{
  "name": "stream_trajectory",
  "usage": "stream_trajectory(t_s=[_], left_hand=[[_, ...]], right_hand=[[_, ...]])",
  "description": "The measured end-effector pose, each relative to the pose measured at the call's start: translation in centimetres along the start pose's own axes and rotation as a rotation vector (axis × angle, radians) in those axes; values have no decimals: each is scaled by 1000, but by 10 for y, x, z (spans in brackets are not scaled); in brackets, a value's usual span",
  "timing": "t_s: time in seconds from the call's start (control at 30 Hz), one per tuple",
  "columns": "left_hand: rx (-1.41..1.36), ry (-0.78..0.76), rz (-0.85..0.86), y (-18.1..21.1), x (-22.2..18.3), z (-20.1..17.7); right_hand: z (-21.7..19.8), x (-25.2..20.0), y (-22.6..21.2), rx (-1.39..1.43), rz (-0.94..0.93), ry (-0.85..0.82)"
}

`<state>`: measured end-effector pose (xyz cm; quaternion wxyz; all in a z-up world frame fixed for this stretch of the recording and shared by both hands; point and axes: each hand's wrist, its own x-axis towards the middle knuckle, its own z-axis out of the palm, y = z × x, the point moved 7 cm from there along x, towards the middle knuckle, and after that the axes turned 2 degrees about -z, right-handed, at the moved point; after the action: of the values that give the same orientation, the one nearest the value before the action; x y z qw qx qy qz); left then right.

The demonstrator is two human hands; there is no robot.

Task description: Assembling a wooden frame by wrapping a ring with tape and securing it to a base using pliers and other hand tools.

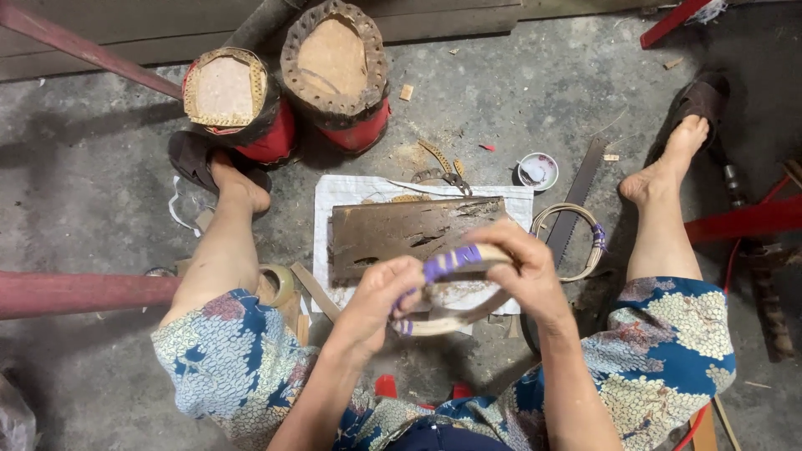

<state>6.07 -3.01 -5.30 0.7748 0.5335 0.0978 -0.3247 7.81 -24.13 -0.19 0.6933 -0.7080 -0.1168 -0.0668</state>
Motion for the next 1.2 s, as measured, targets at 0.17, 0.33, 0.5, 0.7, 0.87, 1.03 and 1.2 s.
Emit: stream_trajectory(t_s=[0.17, 0.33, 0.5, 0.7, 0.87, 1.03, 1.2], left_hand=[[-119, 224, 56, 20, 0, -32], [-242, 393, 136, 36, -3, -59], [-229, 398, 159, 51, -6, -49], [-291, 556, 222, 68, -21, -52], [-253, 607, 223, 52, -17, -79], [-300, 575, 213, 50, -19, -59], [-308, 520, 228, 46, -21, -75]], right_hand=[[-84, -11, 15, -293, 86, 314], [-221, -103, 124, -8, 486, 1159], [-286, -241, 297, 28, 716, 1376], [-217, -297, 363, -552, 967, 1312], [-34, -131, 151, -292, 526, 697], [43, -96, -36, -329, -139, 339], [-59, -153, -28, -787, -191, 607]])
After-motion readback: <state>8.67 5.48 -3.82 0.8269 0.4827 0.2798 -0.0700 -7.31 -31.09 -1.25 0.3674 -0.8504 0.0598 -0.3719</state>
